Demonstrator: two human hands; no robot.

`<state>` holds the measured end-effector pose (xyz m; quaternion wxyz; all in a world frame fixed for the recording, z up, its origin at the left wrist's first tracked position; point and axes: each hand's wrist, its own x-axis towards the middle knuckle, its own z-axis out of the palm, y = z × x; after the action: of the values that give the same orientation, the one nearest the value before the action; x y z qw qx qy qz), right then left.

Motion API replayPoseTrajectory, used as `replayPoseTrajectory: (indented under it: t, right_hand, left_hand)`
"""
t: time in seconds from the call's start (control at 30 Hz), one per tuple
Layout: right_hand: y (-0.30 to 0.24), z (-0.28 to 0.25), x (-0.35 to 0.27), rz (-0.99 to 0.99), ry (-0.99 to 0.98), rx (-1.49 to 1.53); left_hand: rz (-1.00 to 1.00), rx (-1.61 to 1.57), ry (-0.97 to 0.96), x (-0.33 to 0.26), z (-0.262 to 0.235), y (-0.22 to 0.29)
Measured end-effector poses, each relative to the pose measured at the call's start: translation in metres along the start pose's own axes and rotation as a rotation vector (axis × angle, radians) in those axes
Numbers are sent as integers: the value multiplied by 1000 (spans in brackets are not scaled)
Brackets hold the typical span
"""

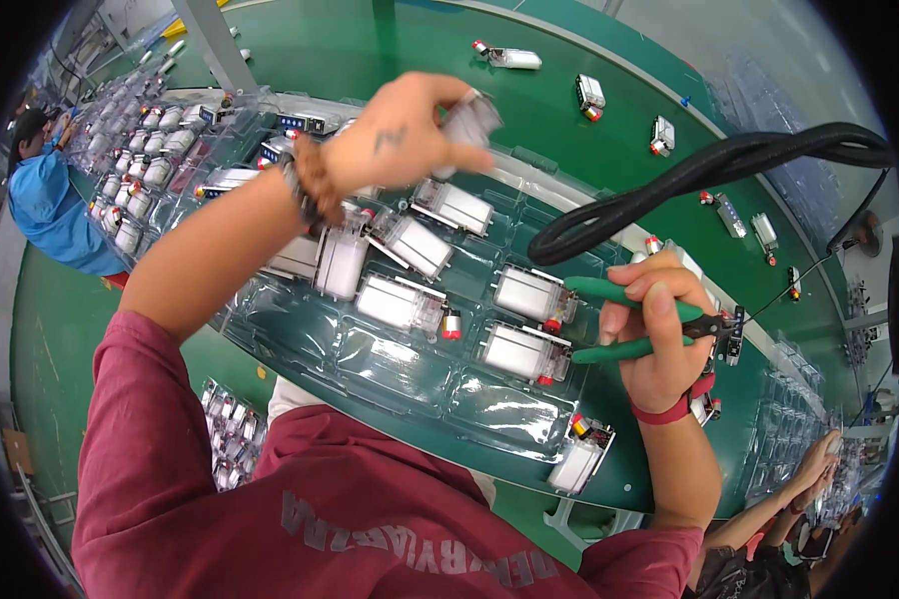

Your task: The person uses a green-handled tool to work on small white electronic modules on a green workbench. They repeatedly pick up a module, apply the tool to its interior, and place it back down, while another worker is visible in the background.

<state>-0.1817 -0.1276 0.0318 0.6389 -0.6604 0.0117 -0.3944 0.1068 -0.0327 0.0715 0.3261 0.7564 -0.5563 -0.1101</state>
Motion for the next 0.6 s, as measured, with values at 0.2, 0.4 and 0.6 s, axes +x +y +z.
replayPoseTrajectory:
  t: [0.2,0.4,0.6]
  right_hand:
    - [-2,7,-5,-17,-48,-85]
    - [1,14,-6,-7,-81,-137]
    - [-6,14,-9,10,-153,-261]
  left_hand:
    - [-78,238,335,86,3,-69]
    - [-393,311,246,139,10,-105]
    - [-375,553,-14,146,22,-92]
